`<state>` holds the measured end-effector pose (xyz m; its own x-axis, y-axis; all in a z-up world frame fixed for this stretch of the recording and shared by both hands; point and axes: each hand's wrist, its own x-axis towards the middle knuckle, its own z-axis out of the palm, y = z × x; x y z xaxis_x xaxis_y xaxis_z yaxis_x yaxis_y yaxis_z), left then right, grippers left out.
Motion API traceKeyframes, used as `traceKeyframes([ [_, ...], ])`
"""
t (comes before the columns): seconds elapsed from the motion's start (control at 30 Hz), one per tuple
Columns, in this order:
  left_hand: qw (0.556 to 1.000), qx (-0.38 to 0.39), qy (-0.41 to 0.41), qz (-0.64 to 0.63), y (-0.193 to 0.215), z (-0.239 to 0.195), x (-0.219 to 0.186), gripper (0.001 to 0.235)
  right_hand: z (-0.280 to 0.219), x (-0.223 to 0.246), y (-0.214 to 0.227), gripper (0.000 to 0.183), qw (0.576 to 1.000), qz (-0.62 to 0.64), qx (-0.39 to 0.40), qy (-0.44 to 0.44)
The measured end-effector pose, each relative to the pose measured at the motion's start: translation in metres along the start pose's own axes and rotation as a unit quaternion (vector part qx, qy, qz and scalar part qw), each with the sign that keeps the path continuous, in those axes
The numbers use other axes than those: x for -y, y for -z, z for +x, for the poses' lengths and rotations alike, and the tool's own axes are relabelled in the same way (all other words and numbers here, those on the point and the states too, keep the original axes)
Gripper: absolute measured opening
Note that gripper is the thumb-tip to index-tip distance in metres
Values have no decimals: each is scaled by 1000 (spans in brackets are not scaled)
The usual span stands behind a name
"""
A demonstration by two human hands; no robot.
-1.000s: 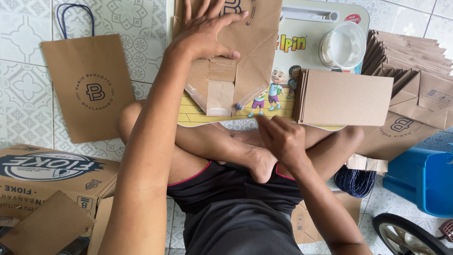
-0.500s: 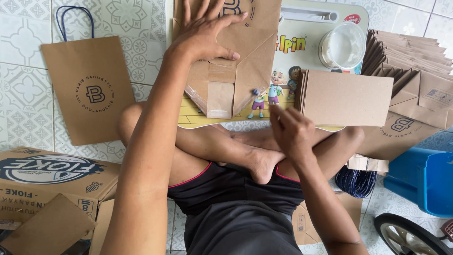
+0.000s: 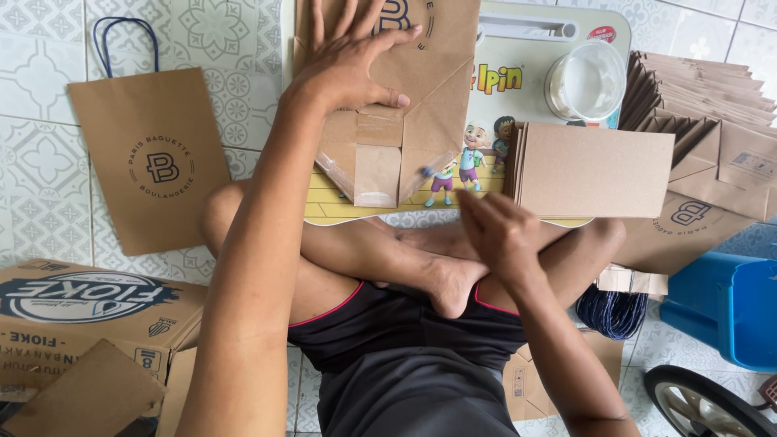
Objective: The person sits on the floor and uses a small brush to apply glue from a container onto the flaps of brown paper bags. They fold the flaps inward to seal the bags and place the finished items into a stack.
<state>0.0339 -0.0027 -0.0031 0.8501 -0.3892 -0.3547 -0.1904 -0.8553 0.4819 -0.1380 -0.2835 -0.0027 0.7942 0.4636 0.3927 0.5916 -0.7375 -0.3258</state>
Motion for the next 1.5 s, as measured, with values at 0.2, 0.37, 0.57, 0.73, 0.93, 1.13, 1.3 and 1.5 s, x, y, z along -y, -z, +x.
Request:
traceKeyframes([
  [0.2,1000,0,1,-10,2,0,-3,91,5,12,3,9,1000,2,-5,-21],
  [0.37,1000,-4,-5,-7,0,5,1,92,-3,11,-6,5,1000,-10,-11,-13],
  [0.57,1000,-21,-10,-16,1,2,1,88,-2,18,-4,7,999,17,-1,-37],
  [0.73,1000,8,10,-6,3,-1,-2,88,-3,13,-4,10,999,24,28,16],
  [0.93,1000,-4,-1,-17,3,0,-1,92,5,20,1,23,1000,-16,0,-15],
  [1.13,1000,8,8,-9,1,-4,-6,92,1,-1,-1,16,998,-29,-12,-47],
  [1.3,1000,-3,6,21,-2,-5,-10,89,-13,20,10,21,912,263,-38,-313],
  [1.5,998,19,24,49,-13,-16,-22,92,-58,34,-19,31,702,591,35,-396],
])
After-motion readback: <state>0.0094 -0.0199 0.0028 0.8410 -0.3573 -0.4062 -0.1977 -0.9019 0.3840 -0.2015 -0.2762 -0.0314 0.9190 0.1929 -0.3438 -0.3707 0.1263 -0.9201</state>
